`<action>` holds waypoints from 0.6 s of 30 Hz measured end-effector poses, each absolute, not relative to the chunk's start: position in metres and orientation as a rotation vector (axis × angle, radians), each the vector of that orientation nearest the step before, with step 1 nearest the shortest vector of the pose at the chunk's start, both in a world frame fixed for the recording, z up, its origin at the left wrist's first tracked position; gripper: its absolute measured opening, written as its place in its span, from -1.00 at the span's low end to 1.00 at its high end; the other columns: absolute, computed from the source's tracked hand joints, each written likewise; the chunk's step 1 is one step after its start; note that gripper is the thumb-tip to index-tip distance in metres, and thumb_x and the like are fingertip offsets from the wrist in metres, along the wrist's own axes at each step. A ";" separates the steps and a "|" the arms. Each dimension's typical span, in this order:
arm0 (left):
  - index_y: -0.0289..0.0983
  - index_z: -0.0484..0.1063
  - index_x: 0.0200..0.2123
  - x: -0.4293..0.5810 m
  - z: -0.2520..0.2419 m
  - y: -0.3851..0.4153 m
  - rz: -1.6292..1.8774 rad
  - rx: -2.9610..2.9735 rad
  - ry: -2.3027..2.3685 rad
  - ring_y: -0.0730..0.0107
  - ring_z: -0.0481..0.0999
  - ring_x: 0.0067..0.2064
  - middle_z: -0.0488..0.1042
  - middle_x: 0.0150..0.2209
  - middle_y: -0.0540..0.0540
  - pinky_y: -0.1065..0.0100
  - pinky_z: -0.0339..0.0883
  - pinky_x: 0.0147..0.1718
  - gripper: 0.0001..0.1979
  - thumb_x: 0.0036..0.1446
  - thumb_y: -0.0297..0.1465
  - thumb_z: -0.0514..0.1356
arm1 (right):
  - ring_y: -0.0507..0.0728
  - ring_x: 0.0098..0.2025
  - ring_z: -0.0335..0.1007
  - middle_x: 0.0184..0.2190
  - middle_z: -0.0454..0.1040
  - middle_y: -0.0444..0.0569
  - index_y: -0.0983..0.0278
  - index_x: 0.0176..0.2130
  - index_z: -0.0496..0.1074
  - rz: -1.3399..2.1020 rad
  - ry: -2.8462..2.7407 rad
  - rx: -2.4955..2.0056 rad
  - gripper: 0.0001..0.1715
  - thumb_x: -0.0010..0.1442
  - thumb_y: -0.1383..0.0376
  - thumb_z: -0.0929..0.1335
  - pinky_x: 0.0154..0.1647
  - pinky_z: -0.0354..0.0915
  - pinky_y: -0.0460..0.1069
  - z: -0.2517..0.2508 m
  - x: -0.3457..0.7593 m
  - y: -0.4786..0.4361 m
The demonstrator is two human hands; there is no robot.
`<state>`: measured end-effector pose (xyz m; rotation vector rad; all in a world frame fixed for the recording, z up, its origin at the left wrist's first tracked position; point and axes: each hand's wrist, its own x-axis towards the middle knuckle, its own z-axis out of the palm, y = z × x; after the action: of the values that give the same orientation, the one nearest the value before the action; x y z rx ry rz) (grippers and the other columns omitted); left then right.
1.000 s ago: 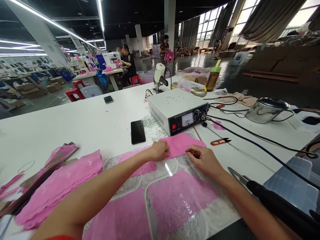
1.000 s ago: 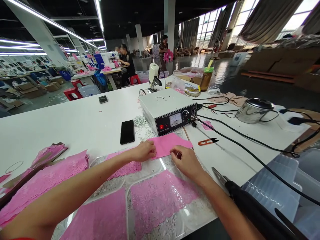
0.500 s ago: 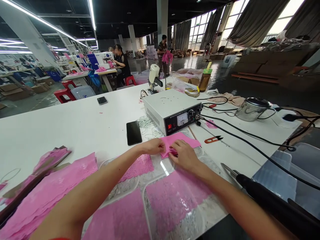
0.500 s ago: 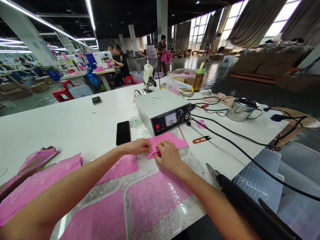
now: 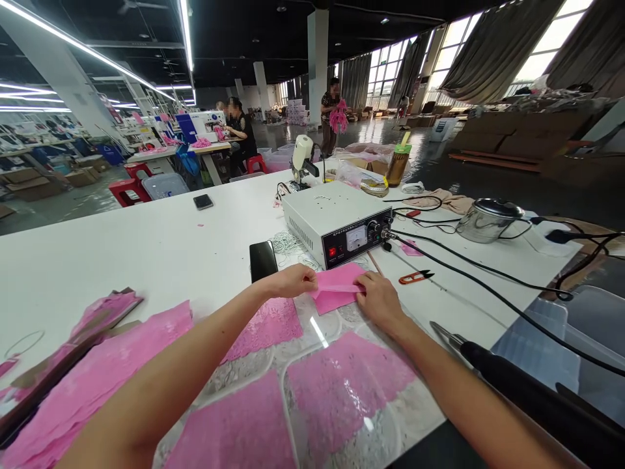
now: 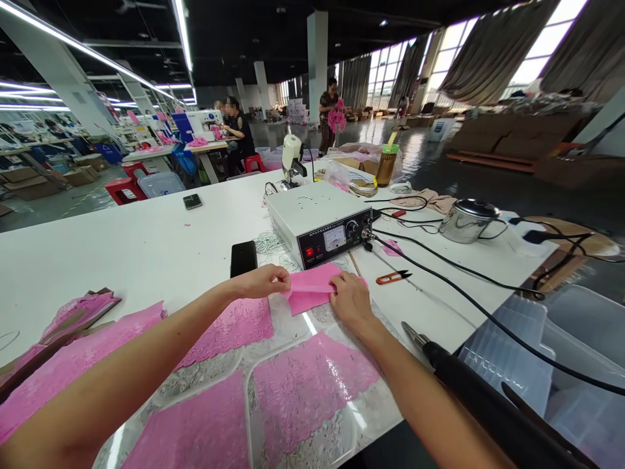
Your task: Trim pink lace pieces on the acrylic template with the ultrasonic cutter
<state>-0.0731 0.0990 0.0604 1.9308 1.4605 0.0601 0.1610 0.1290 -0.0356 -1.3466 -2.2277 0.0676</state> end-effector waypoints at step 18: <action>-0.25 0.39 -0.43 -0.041 0.060 -0.041 0.030 1.916 1.215 0.36 0.40 -0.14 0.42 -0.24 -0.01 0.36 0.26 -0.13 -0.85 0.14 -0.56 0.15 | 0.14 -0.24 0.43 -0.31 0.52 0.00 0.22 -0.18 0.49 0.047 -2.320 -0.751 -0.71 0.27 0.48 0.24 -0.22 0.38 0.05 -0.032 0.233 0.011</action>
<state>-0.0407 -0.0408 0.0598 1.9159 1.2153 0.0300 0.2330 0.0108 -0.0322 -0.7506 -2.3195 0.0468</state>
